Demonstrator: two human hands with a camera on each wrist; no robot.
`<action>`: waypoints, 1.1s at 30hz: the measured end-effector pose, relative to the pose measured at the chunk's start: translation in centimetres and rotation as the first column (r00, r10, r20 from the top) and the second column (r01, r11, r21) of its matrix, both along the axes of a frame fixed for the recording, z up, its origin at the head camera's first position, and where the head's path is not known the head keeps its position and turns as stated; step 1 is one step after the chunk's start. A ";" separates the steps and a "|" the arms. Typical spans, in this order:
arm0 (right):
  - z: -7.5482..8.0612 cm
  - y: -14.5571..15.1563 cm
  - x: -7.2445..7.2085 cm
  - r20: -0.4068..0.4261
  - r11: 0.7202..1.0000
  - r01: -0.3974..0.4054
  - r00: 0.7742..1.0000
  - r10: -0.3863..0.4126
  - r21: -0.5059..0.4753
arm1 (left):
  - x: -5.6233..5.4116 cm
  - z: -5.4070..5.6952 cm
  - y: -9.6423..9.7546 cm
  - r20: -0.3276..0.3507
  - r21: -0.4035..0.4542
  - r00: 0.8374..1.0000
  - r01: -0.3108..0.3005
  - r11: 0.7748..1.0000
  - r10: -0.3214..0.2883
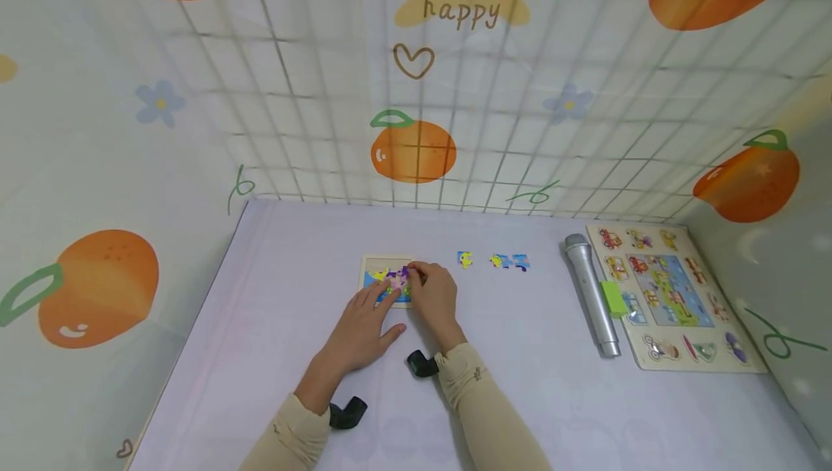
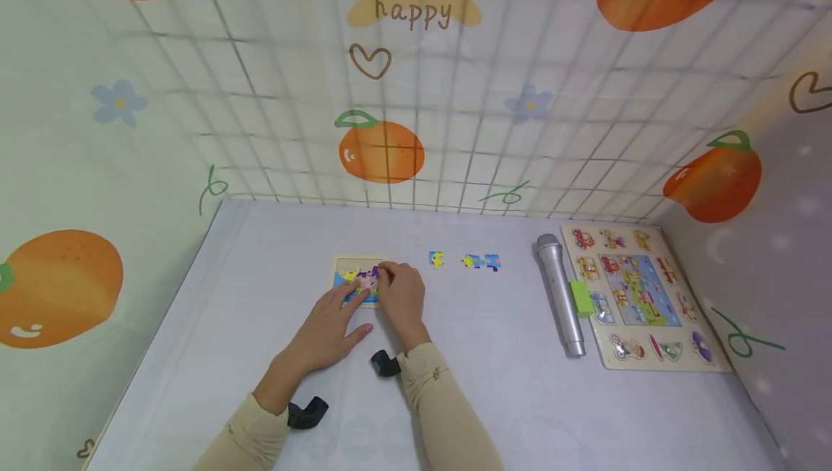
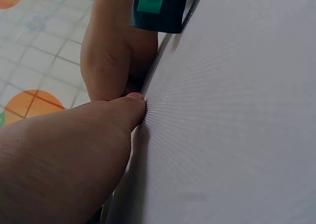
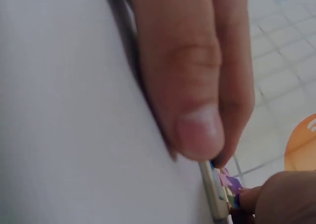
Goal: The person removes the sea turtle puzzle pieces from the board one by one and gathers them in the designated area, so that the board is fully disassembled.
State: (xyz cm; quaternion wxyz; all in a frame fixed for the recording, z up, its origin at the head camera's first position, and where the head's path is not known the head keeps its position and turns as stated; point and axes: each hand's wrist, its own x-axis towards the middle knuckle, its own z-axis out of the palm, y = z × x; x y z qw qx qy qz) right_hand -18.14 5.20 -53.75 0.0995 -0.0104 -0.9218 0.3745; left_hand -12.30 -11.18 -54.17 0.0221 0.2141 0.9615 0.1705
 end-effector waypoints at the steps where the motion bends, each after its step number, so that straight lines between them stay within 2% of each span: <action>1: 0.1 0.0 0.0 -0.001 1.000 0.002 1.000 -0.002 0.006 | 0.0 0.0 0.0 0.004 -0.002 1.000 0.000 1.000 0.000; 4: 0.4 0.1 -0.2 0.026 1.000 0.004 1.000 -0.005 0.027 | 0.0 0.1 0.0 0.014 -0.007 1.000 -0.002 1.000 0.002; 8: 0.9 0.4 -0.7 0.131 1.000 0.007 0.991 -0.009 0.016 | 0.0 0.1 0.0 0.027 -0.012 1.000 -0.012 1.000 0.012; 12: 1.6 1.1 -1.1 0.249 0.999 0.029 0.968 -0.019 -0.037 | -0.1 0.0 0.1 0.037 -0.011 0.999 -0.017 1.000 0.018; 16: 2.2 1.8 -1.4 0.324 0.998 0.040 0.946 -0.022 -0.048 | -0.1 0.1 0.1 0.029 0.005 0.999 -0.018 1.000 0.018; 20: 2.5 2.5 -1.6 0.355 0.998 0.036 0.935 -0.017 -0.046 | 0.0 0.2 0.2 0.009 0.003 1.000 -0.018 1.000 0.018; 28: 2.8 4.2 -1.5 0.384 0.998 0.040 0.923 -0.020 -0.044 | 0.2 0.4 0.2 0.032 -0.011 0.999 -0.034 0.999 0.035; 33: 2.6 5.3 -1.3 0.377 0.999 0.036 0.926 -0.023 -0.030 | 0.3 0.4 0.3 0.013 0.002 0.999 -0.031 1.000 0.031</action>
